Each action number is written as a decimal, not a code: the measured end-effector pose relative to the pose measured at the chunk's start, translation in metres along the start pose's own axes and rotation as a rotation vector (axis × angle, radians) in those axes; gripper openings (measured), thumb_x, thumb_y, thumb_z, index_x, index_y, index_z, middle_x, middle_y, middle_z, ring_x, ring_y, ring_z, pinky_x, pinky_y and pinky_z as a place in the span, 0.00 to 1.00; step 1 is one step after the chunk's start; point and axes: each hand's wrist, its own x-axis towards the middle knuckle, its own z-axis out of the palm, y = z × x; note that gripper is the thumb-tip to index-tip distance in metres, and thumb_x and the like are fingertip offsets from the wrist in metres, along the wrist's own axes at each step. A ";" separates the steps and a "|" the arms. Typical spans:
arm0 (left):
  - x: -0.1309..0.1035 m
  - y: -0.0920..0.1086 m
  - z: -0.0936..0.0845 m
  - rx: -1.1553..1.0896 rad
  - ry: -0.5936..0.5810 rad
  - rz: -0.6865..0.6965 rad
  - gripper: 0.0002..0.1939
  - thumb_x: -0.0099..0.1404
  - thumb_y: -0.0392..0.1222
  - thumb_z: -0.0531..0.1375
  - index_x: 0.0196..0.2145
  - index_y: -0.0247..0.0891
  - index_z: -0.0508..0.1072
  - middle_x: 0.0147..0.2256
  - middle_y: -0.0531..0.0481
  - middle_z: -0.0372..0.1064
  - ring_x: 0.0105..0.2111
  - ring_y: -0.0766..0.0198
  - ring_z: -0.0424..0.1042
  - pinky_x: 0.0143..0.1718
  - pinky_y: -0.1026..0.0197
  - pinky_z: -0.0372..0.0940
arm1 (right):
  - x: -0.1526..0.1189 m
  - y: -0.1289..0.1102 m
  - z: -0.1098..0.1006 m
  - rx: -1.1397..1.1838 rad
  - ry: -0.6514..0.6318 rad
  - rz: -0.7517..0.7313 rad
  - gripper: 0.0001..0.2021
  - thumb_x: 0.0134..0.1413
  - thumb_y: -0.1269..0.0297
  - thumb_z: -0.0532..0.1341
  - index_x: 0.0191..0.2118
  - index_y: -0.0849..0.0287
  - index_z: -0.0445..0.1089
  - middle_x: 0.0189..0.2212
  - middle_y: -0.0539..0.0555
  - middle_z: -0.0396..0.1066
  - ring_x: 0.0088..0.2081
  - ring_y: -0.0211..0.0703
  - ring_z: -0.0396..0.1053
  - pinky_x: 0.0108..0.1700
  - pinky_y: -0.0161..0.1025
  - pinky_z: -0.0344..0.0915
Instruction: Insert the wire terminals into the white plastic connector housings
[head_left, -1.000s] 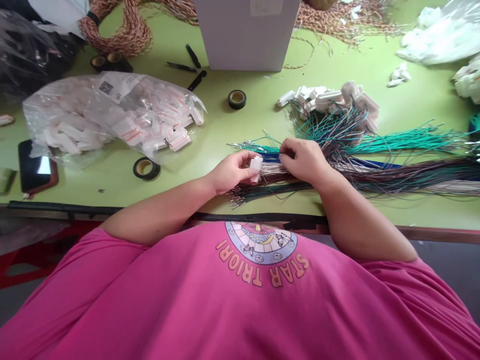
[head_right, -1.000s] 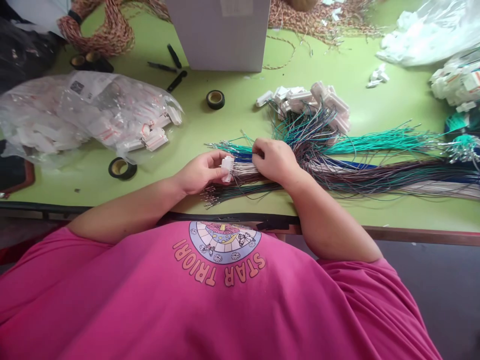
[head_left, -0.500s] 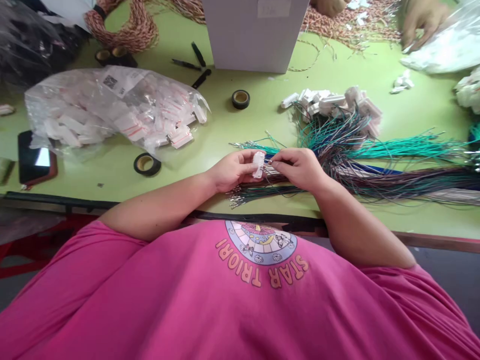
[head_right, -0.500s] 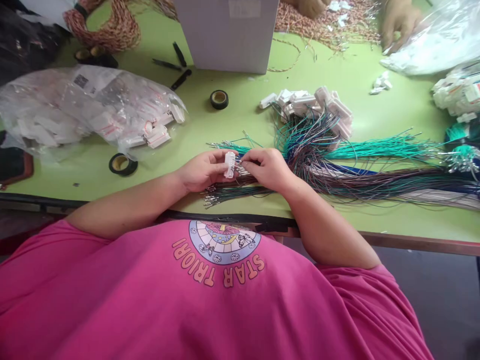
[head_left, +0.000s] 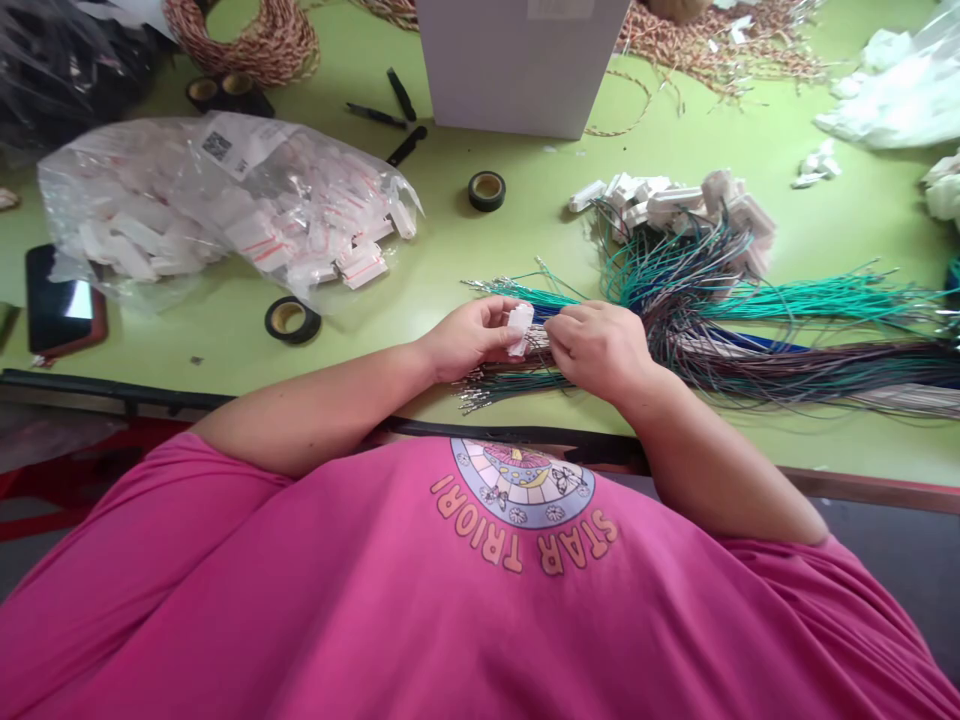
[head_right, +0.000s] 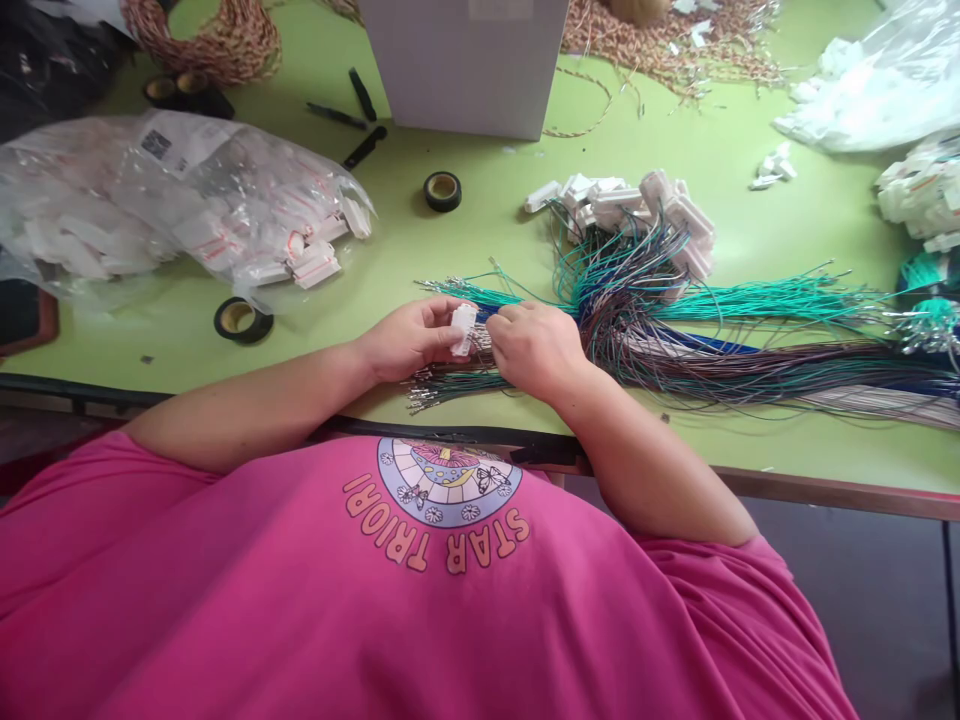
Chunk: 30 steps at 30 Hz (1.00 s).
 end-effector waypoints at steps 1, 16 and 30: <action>0.000 0.000 0.000 0.008 0.002 0.004 0.19 0.56 0.33 0.66 0.45 0.35 0.69 0.36 0.51 0.72 0.32 0.68 0.73 0.38 0.59 0.70 | 0.000 -0.001 0.000 -0.014 -0.016 -0.001 0.13 0.58 0.67 0.52 0.30 0.59 0.74 0.27 0.56 0.73 0.28 0.41 0.61 0.31 0.40 0.47; -0.004 0.006 0.008 0.101 0.083 0.016 0.18 0.55 0.30 0.65 0.43 0.35 0.67 0.31 0.54 0.71 0.29 0.69 0.72 0.36 0.60 0.71 | 0.010 0.006 0.002 0.449 -0.167 0.235 0.14 0.56 0.63 0.55 0.29 0.61 0.75 0.23 0.52 0.70 0.25 0.37 0.60 0.30 0.37 0.49; -0.004 0.003 0.005 0.189 0.031 0.055 0.20 0.53 0.33 0.67 0.43 0.35 0.68 0.28 0.55 0.71 0.27 0.69 0.71 0.34 0.62 0.68 | 0.011 0.007 0.001 0.567 -0.191 0.270 0.11 0.53 0.63 0.57 0.26 0.61 0.73 0.20 0.48 0.65 0.24 0.35 0.55 0.29 0.36 0.48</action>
